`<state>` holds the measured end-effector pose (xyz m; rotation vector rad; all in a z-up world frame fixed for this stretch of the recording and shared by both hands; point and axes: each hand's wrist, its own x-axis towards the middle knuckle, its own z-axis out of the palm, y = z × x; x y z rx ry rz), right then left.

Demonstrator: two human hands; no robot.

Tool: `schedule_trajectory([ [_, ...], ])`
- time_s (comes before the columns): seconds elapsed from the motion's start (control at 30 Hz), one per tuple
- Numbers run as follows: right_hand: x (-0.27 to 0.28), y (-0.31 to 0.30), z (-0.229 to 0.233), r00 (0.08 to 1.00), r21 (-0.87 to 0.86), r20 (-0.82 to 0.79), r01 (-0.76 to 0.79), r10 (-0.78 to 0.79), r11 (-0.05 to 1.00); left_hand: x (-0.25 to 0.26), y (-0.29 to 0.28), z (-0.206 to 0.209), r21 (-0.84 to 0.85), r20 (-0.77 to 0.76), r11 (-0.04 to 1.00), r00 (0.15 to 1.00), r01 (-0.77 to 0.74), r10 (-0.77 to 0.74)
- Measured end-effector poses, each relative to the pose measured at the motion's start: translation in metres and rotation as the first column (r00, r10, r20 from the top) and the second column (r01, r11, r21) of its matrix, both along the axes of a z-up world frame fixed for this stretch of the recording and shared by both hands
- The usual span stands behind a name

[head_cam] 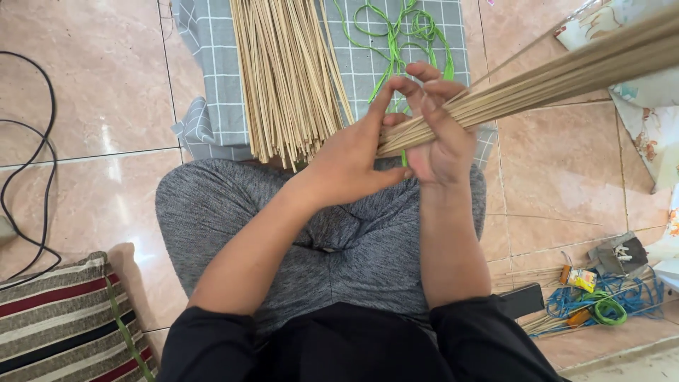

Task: Gathering thin bamboo sticks into bundles and tying them securely with green plastic string.

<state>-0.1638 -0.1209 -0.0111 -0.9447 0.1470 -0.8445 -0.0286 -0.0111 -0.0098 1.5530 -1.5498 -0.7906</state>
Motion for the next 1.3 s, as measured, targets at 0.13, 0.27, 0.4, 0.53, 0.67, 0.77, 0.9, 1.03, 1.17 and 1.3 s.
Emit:
schedule_trajectory([
  [0.13,0.015,0.015,0.009,1.000,0.028,-0.018,0.001,-0.001,1.000,-0.005,0.007,-0.008,-0.070,0.055,0.991,0.992,-0.113,0.117],
  [0.27,0.023,0.026,0.019,0.995,-0.017,-0.075,0.064,-0.065,0.998,-0.017,0.010,-0.014,-0.378,0.289,0.849,0.825,-0.368,0.486],
  [0.4,0.030,0.021,0.001,0.987,-0.178,-0.070,0.131,-0.145,0.975,-0.021,0.005,-0.025,-0.490,0.376,0.797,0.739,-0.353,0.559],
  [0.53,0.030,0.029,0.002,0.972,-0.236,-0.085,0.196,-0.221,0.952,-0.011,0.003,-0.020,-0.457,0.365,0.817,0.764,-0.351,0.532],
  [0.67,0.016,0.011,0.011,0.976,-0.170,-0.090,0.183,-0.200,0.968,-0.005,0.003,-0.034,-0.381,0.337,0.858,0.813,-0.343,0.475],
  [0.77,0.015,0.001,0.013,0.977,-0.185,-0.009,0.207,-0.212,0.961,-0.008,0.006,-0.039,-0.320,0.298,0.891,0.859,-0.322,0.417],
  [0.9,0.023,0.013,0.032,0.959,-0.224,-0.029,0.267,-0.280,0.937,-0.011,0.003,-0.033,-0.173,0.191,0.949,0.936,-0.263,0.295],
  [1.03,-0.004,-0.031,0.034,0.913,-0.352,-0.001,0.381,-0.407,0.855,-0.001,0.000,-0.037,-0.201,0.224,0.965,0.951,-0.170,0.214],
  [1.17,-0.036,-0.073,0.038,0.765,-0.576,-0.009,0.522,-0.644,0.629,0.024,0.013,-0.017,-0.236,0.084,0.924,0.941,-0.301,0.327],
  [1.3,-0.037,-0.107,-0.006,0.643,-0.672,-0.082,0.529,-0.761,0.519,0.033,0.021,-0.007,-0.265,-0.097,0.862,0.902,-0.432,0.422],
])
